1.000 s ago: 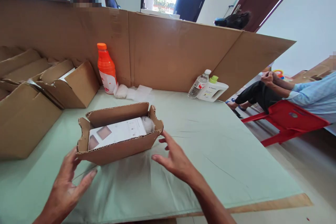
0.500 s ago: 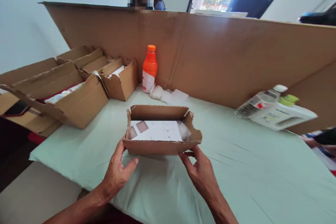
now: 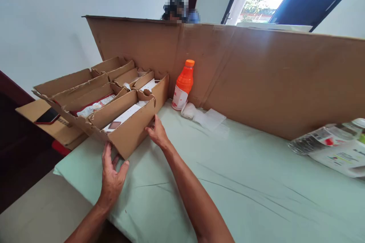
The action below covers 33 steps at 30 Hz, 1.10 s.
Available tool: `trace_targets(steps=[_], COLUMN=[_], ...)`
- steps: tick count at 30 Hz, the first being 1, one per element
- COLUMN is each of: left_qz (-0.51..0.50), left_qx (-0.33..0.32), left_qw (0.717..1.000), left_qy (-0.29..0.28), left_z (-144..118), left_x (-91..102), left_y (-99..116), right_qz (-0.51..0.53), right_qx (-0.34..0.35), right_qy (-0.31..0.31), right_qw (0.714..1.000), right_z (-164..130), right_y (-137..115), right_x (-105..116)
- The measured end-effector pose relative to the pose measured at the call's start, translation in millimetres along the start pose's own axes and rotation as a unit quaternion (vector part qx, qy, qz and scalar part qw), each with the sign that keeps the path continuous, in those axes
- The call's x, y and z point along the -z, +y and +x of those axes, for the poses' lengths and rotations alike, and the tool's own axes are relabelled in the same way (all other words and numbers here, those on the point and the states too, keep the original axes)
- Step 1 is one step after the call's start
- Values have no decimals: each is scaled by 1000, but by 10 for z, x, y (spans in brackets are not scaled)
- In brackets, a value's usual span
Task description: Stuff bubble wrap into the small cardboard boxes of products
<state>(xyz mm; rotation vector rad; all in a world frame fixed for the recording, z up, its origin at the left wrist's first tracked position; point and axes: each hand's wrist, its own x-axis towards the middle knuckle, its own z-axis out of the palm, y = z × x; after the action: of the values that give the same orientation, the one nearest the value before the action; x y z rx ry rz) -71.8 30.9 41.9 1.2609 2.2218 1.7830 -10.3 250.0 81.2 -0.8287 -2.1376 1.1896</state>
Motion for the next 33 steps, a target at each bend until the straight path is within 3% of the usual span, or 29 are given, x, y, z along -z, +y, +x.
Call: trace_targets(steps=[4, 11, 15, 19, 24, 27, 33], left_qz=[-5, -29, -76, -78, 0, 45, 74], left_qx=[39, 62, 121, 165, 94, 44, 11], left_qw=[999, 998, 990, 983, 994, 996, 996], left_qy=[27, 12, -2, -21, -54, -66, -52], left_z=[68, 17, -96, -255, -341, -322, -267], left_x=[-91, -80, -55, -7, 82, 114, 156], left_y=[-21, -98, -170, -236, -191, -134, -136], right_qz=[-29, -106, -177, -230, -350, -369, -374], right_qx=[-11, 21, 52, 90, 157, 162, 163], right_qy=[-9, -37, -61, -102, -145, -157, -158], right_qw=[999, 993, 981, 964, 912, 902, 899], right_z=[21, -202, -539, -1071, -1772, -2089, -2302], right_y=[244, 374, 247, 111, 39, 4, -108], right_x=[-238, -312, -398, -425, -303, -250, -271])
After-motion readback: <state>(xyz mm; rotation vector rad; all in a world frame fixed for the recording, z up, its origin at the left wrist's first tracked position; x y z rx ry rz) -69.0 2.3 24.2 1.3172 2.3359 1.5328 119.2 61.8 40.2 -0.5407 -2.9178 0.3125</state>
